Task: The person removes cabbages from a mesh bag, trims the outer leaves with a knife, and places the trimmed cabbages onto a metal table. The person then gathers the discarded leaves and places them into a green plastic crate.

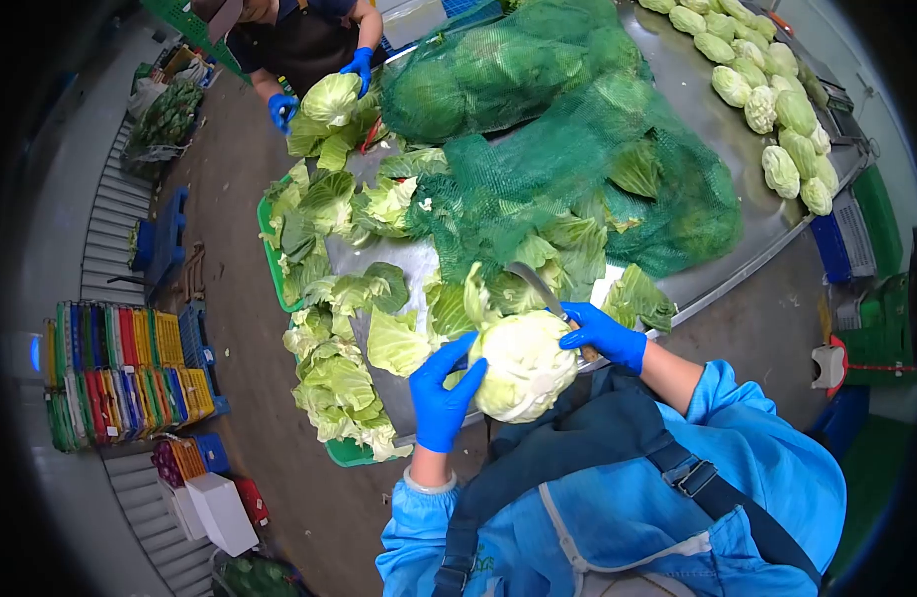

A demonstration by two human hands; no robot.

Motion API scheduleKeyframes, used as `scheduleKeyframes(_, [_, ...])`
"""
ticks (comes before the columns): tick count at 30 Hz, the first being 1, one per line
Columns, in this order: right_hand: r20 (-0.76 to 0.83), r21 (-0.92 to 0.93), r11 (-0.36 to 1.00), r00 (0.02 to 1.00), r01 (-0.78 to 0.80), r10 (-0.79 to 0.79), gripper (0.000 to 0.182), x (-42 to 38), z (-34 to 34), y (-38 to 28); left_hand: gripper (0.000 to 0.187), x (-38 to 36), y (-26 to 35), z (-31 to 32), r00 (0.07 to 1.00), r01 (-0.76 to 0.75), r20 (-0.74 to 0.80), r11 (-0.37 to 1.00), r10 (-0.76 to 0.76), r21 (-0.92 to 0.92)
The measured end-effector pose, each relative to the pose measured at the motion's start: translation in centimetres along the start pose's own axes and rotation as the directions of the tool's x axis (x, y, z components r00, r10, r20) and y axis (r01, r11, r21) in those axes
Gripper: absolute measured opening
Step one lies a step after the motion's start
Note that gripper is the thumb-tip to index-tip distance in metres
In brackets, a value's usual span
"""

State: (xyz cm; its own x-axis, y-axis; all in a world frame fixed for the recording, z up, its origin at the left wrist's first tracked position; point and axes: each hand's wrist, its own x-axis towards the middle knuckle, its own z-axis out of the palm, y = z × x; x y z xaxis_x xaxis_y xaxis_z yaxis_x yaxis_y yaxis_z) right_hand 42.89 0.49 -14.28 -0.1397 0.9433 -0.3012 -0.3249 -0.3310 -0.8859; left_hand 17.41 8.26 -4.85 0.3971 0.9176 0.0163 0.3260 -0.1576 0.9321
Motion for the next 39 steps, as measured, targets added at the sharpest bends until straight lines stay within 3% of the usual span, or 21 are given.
scheduleKeyframes(4, [0.109,0.31,0.942,0.989,-0.13,0.101,0.064,-0.6,-1.4,2.7,0.023,0.0,-5.2,0.4,0.992,0.067,-0.117,0.984,-0.048,0.168])
scheduleKeyframes(6, [0.094,0.357,0.932,0.995,-0.058,0.026,0.064,-1.0,-1.2,2.7,0.023,1.6,-8.9,0.3,0.991,0.089,-0.12,0.955,-0.057,0.283])
scheduleKeyframes(7, [0.087,0.347,0.938,0.996,-0.013,-0.018,0.064,-1.0,-1.1,2.4,0.025,1.8,-12.5,-0.4,0.996,0.069,0.003,0.817,-0.086,0.572])
scheduleKeyframes(8, [0.075,0.336,0.941,0.995,0.042,-0.071,0.064,-0.8,-1.2,1.9,0.033,1.5,-13.5,-0.6,0.986,0.101,0.068,0.875,-0.151,0.473])
scheduleKeyframes(10, [0.05,0.141,0.977,0.985,0.157,-0.166,0.063,-1.0,-0.7,-1.3,0.049,0.9,-12.8,0.4,0.985,0.171,0.021,0.98,-0.17,-0.1])
scheduleKeyframes(11, [0.039,0.044,0.978,0.978,0.203,-0.205,0.062,-1.1,-0.3,-2.6,0.048,1.4,-8.7,0.2,0.971,0.237,0.114,0.917,-0.211,-0.321])
scheduleKeyframes(12, [0.023,-0.006,0.975,0.975,0.222,-0.222,0.062,-0.8,0.1,-3.3,0.051,0.9,-6.9,-0.1,0.931,0.363,0.299,0.613,-0.209,-0.702])
scheduleKeyframes(14, [-0.003,-0.101,0.96,0.965,0.26,-0.262,0.061,-0.1,1.0,-4.1,0.059,-0.5,-5.7,0.6,0.837,0.535,0.365,0.47,-0.407,-0.702])
scheduleKeyframes(17, [-0.063,-0.129,0.962,0.966,0.241,-0.251,0.051,0.2,2.6,-4.3,0.067,-1.1,-7.3,0.7,0.927,0.375,0.314,0.582,-0.208,-0.721])
scheduleKeyframes(20, [-0.169,-0.38,0.881,0.915,0.282,-0.366,0.041,0.6,2.4,-4.0,0.072,-1.6,-8.7,0.5,0.881,0.46,0.347,0.411,-0.323,-0.787])
scheduleKeyframes(24, [-0.347,-0.682,0.727,0.837,0.085,-0.423,0.035,2.5,1.0,-3.9,0.075,-2.6,-9.2,-0.2,0.888,0.447,0.337,0.416,-0.312,-0.792])
scheduleKeyframes(25, [-0.355,-0.705,0.709,0.861,0.008,-0.363,0.034,3.6,0.0,-3.1,0.075,-2.8,-10.2,-0.4,0.906,0.418,0.352,0.354,-0.237,-0.837])
scheduleKeyframes(28, [-0.415,-0.574,0.812,0.817,0.107,-0.401,0.038,3.5,0.5,-1.7,0.077,-2.0,-6.1,0.9,0.985,0.173,0.107,0.699,-0.137,-0.694])
scheduleKeyframes(29, [-0.491,-0.366,0.91,0.791,0.195,-0.366,0.042,3.3,1.4,-1.3,0.085,-2.1,-6.2,1.0,0.982,0.14,-0.009,0.749,-0.191,-0.648])
scheduleKeyframes(31, [-0.365,0.12,0.991,0.925,-0.065,0.105,0.045,1.1,2.2,-2.9,0.091,-1.8,-3.6,1.6,0.975,0.134,-0.09,0.867,-0.201,-0.48])
scheduleKeyframes(32, [-0.222,0.334,0.915,0.924,-0.228,0.311,0.046,0.0,2.3,-3.4,0.09,-1.6,-3.3,1.5,0.994,0.055,-0.074,0.946,-0.083,-0.32])
scheduleKeyframes(33, [-0.1,0.421,0.849,0.914,-0.32,0.394,0.051,-0.4,2.0,-2.4,0.089,-1.3,-3.0,1.5,0.998,-0.045,-0.056,0.988,0.038,-0.148])
scheduleKeyframes(34, [0.097,0.624,0.728,0.953,-0.283,0.287,0.058,-0.4,2.2,-1.9,0.089,-1.1,-2.8,1.4,0.987,-0.155,-0.038,0.988,0.156,0.013])
scheduleKeyframes(36, [0.222,0.718,0.602,0.934,-0.351,0.28,0.053,-0.7,1.2,-2.4,0.09,-0.7,-1.9,2.0,0.957,-0.263,0.16,0.957,0.243,0.123])
scheduleKeyframes(37, [0.195,0.741,0.581,0.936,-0.337,0.293,0.05,-0.7,0.9,-1.5,0.07,-1.4,-3.6,3.0,0.989,-0.147,0.009,0.978,0.15,-0.147])
scheduleKeyframes(39, [0.152,0.783,0.539,0.936,-0.31,0.317,0.046,-0.2,-0.2,1.2,0.052,-0.7,-1.6,4.6,0.99,-0.001,-0.138,0.955,-0.042,-0.297])
